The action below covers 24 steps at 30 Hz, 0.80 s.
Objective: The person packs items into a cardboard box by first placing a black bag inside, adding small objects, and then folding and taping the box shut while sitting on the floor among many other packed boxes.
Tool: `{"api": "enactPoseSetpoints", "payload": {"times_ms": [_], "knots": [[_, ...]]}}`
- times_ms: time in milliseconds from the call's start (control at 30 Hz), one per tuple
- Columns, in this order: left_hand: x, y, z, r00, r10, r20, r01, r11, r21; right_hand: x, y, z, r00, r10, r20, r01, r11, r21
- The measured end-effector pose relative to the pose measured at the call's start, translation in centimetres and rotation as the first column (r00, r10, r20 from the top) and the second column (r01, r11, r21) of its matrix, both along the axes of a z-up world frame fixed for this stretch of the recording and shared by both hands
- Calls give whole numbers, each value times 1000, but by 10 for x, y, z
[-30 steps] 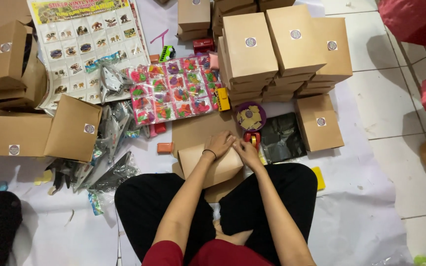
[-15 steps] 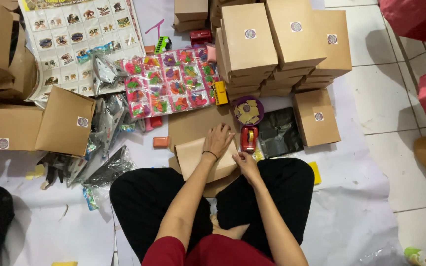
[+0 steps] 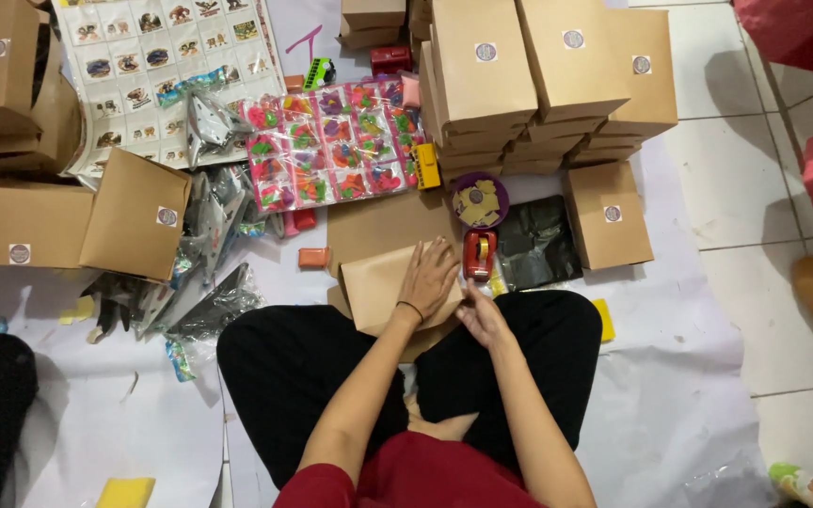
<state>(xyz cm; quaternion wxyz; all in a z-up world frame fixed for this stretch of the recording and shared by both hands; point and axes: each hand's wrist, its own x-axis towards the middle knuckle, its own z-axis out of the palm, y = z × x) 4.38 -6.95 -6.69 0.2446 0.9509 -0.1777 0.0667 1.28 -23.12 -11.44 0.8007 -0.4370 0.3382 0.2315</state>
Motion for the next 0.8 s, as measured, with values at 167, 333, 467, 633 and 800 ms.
{"api": "enactPoseSetpoints", "payload": {"times_ms": [167, 333, 467, 633, 800], "knots": [[-3, -5, -5, 1000, -28, 12, 28, 1000, -10, -1, -15, -51, 999, 50, 21, -49, 999, -20], [-3, -2, -9, 996, -93, -13, 94, 994, 52, 4, -9, -54, 998, 61, 13, -60, 995, -79], [-5, 3, -13, 980, -182, -84, 190, 976, 107, 3, -21, -88, 997, 76, 26, -71, 982, -173], [-16, 13, -16, 968, -207, -142, 231, 958, 172, 0, -2, -21, 997, 74, 14, -71, 980, -186], [-22, 7, -22, 972, -213, -104, 233, 936, 265, 1, -6, -28, 993, 115, -3, -110, 945, -308]]}}
